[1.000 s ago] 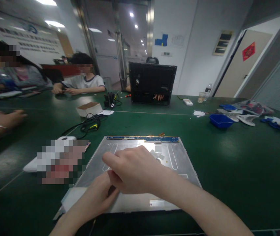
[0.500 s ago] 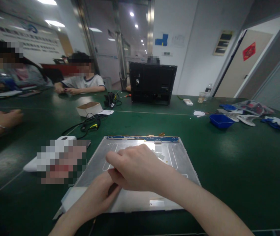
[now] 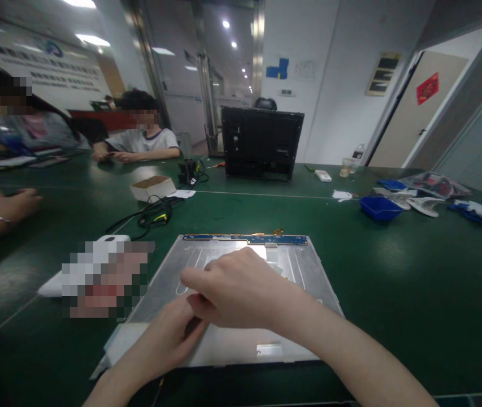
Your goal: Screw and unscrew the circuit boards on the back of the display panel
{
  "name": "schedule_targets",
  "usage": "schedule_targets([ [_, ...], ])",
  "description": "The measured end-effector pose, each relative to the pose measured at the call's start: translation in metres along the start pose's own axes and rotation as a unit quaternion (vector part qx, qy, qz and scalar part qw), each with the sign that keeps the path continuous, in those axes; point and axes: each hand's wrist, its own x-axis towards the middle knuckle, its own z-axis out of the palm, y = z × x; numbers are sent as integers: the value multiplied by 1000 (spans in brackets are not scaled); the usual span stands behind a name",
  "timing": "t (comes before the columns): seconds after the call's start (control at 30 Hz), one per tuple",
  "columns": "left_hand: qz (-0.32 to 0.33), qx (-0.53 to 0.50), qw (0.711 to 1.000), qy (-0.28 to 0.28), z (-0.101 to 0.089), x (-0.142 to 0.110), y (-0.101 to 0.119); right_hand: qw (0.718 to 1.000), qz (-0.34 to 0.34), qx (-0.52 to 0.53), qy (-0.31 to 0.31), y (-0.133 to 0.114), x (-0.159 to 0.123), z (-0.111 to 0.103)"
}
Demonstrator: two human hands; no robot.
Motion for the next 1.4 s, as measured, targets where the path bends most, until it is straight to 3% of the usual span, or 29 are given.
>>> schedule_targets([
  [0.17, 3, 7, 1000, -7, -2, 1, 2, 999, -9, 41, -28, 5, -4, -7],
  [0.3, 11, 10, 1000, 6, 0, 0, 0, 999, 28, -17, -4, 6, -2, 1],
  [0.43, 11, 12, 1000, 17, 2, -2, -2, 999, -15, -36, 11, 1, 0, 5],
  [0.6, 12, 2, 1000, -2, 0, -1, 0, 999, -30, 21, -12, 1, -4, -4],
  [1.0, 2, 19, 1000, -15, 1, -1, -3, 997, 37, -60, 17, 8, 1, 5],
  [1.13, -2, 14, 1000, -20, -1, 0, 0, 999, 18, -28, 27, 7, 0, 4],
  [1.3, 5, 10, 1000, -12, -1, 1, 0, 999, -10, 40, -19, 5, -5, -6],
  [1.4, 8, 5, 1000, -10, 1, 0, -2, 1000, -1, 25, -17, 5, -5, -6],
])
